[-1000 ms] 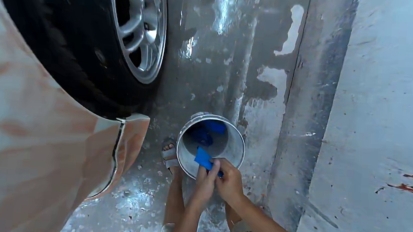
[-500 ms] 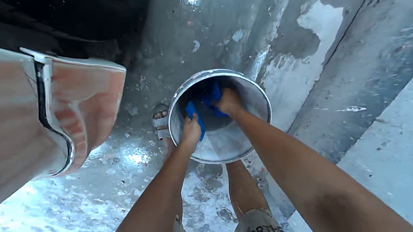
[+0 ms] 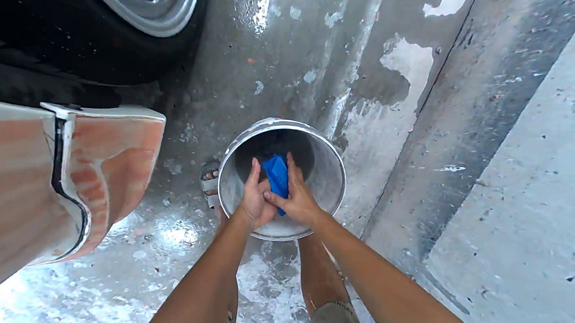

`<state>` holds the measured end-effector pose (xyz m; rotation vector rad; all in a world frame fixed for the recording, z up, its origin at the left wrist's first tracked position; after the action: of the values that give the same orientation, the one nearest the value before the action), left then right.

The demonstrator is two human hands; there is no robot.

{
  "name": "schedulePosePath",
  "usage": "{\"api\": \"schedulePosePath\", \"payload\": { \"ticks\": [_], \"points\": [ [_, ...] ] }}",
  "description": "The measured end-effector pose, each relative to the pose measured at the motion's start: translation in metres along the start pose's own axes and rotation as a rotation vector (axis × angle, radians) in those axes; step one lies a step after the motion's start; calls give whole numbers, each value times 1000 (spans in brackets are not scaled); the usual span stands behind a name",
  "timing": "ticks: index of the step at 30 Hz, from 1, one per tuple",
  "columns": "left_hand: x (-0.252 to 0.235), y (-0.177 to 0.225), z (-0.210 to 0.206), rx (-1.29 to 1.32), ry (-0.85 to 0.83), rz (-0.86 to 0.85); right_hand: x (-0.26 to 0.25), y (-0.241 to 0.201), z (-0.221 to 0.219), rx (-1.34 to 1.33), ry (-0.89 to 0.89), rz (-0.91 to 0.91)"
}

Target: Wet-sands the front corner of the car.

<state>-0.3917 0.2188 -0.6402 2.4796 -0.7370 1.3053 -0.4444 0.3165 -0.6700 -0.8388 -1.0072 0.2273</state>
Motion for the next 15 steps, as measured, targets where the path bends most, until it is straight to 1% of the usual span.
{"api": "schedulePosePath", "payload": {
  "ticks": [2, 3, 4, 5, 6, 8, 9, 10, 12, 13, 15],
  "points": [
    [-15, 10, 2, -12, -30, 1, -17, 13, 1, -140, 44, -120],
    [-25, 16, 7, -56, -1, 6, -26, 20, -1, -234, 66, -180],
    [-36, 23, 14, -145, 96, 9, -35, 29, -3, -312, 107, -230],
    [-47, 31, 24, -292, 236, 1, -44, 38, -5, -359, 153, -276],
    [-59, 40, 35, -477, 366, -29, -52, 45, -6, -351, 191, -323],
    [-80, 52, 49, -842, 547, -70, -61, 54, -6, -186, 240, -415],
    [-90, 56, 51, -1004, 564, -53, -64, 57, -6, -67, 237, -465],
    [-98, 58, 51, -1160, 524, -19, -65, 60, -8, 37, 213, -519],
    [-110, 55, 56, -1420, 477, 86, -66, 71, -15, 155, 125, -624],
    [-113, 53, 60, -1524, 485, 164, -66, 76, -17, 172, 66, -666],
    [-106, 50, 59, -1660, 542, 298, -61, 78, -20, 87, -49, -728]
  ]
}}
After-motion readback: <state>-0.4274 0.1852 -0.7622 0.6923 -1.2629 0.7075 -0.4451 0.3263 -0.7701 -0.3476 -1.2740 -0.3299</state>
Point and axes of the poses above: each hand's wrist, its own x-axis away from the middle knuckle, its own z-axis out of the back of the hand, y = z × x, the point moved 6 cm from there along -x, towards the middle knuckle, and after that the axes turned 5 degrees about z, right-handed, at the moved point
